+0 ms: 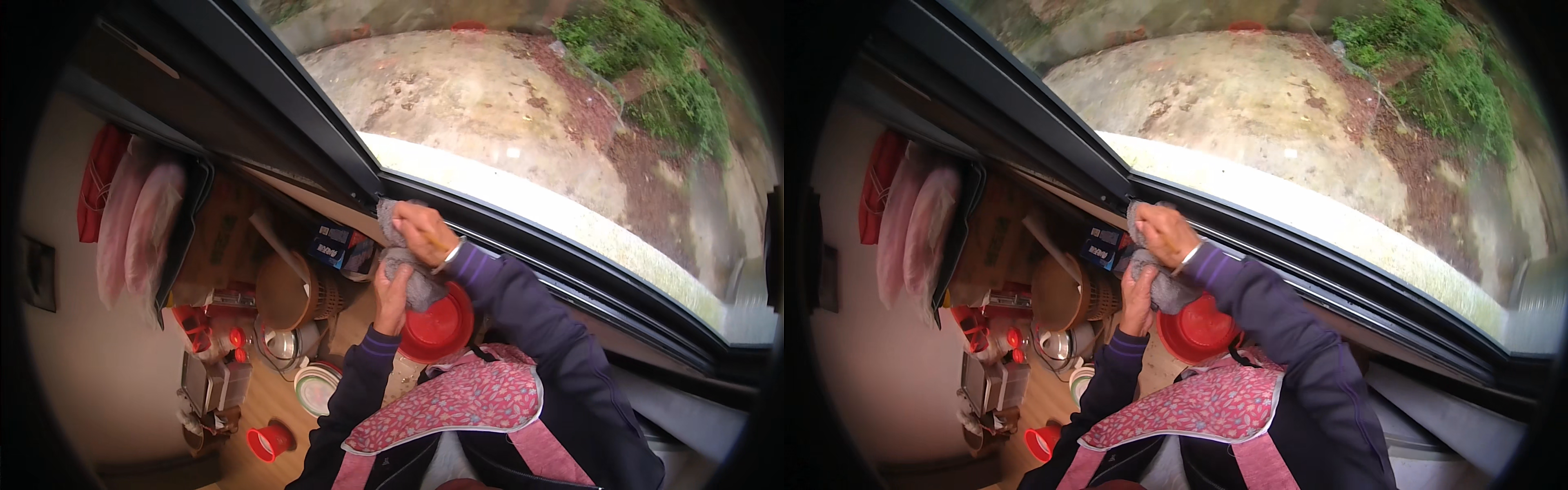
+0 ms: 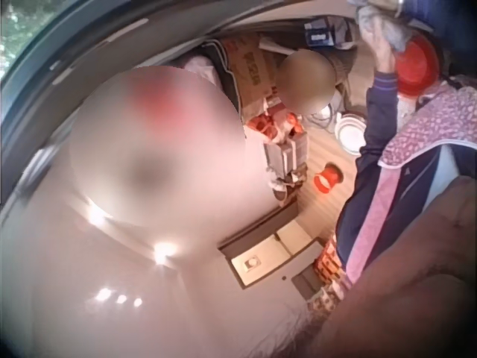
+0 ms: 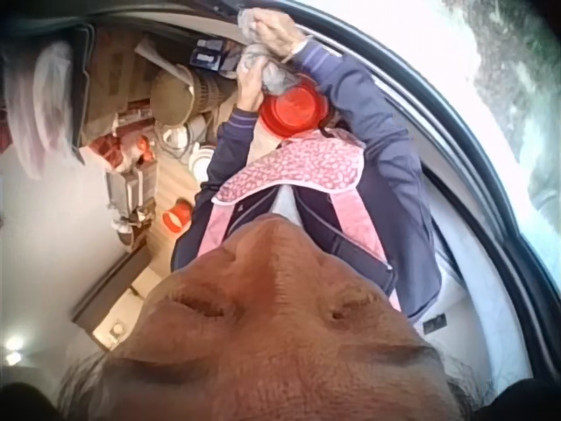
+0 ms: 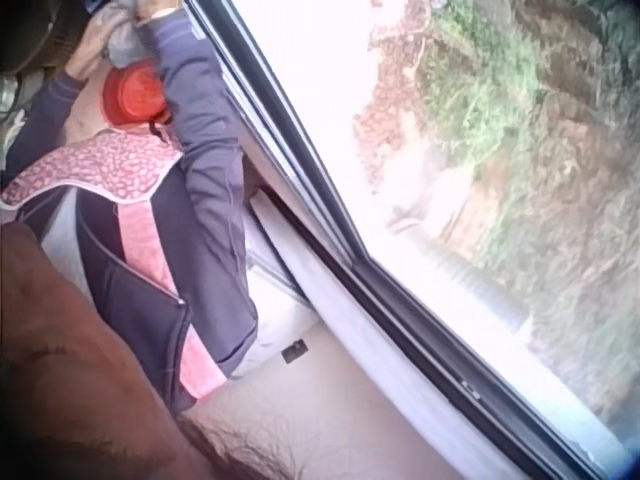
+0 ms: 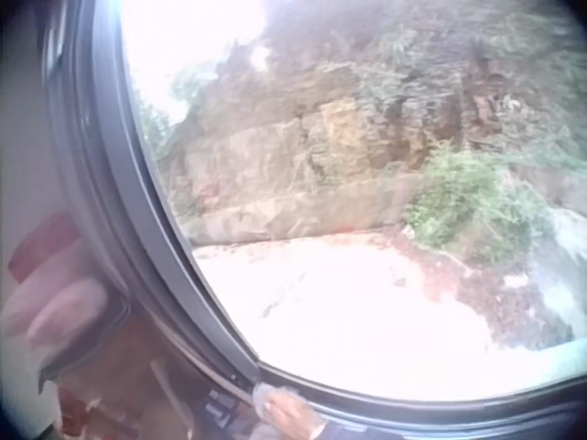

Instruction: The person cleans the window frame using a cloth and a thin stick. They wipe the frame with the cloth and use the stick to reach into crevices, repeating the process along the frame.

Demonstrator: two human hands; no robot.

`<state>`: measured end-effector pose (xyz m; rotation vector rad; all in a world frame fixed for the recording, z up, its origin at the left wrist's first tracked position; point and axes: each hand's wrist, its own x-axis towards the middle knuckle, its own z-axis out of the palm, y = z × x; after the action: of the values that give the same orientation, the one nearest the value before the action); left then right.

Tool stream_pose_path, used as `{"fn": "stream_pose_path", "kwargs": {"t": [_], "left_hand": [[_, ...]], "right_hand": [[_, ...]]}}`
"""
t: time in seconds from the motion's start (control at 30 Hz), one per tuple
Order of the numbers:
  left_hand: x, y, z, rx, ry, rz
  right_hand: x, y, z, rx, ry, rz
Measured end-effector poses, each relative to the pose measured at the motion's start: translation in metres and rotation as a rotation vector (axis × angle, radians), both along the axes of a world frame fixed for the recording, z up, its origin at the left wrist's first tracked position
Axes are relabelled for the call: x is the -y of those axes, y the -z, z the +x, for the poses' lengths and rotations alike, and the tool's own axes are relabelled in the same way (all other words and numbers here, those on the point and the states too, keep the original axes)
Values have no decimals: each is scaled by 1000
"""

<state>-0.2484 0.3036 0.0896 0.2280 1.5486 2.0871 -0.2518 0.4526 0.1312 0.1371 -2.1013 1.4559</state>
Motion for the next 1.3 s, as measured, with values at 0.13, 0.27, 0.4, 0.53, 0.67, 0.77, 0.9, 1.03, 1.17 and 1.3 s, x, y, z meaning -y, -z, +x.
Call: {"fn": "stream_pose_path", "kwargs": {"t": [0.13,0.27,0.4,0.53,0.67,0.77,0.9,1.03,1.17,1.3], "left_hand": [[-3,-3,22,17,113,-40],[-10,-3,13,45,16,-19],[-7,-18,5,-45,-17,-35],[1,-15,24,-66,47,-16],[5,-15,51,-34,132,-58],[6,-13,48,-66,66,-82],[0,-20,28,-27,-35,-63],[-2,-20,26,21,11,-68],[-9,-15,46,57,175,-26],[-16,-23,52,14,264,19]], "right_hand": [[-26,-2,24,134,-68,-89],[-30,19,-5,56,-117,-352],[-25,17,0,209,-305,-818],[-18,14,26,217,-269,-935],[-24,12,51,162,-271,-812],[-17,4,48,126,-176,-608],[-13,5,8,20,-185,-405],[-22,-11,10,128,-183,-229],[-39,-15,58,154,-110,-300],[-34,-6,81,-7,27,-368]]}}
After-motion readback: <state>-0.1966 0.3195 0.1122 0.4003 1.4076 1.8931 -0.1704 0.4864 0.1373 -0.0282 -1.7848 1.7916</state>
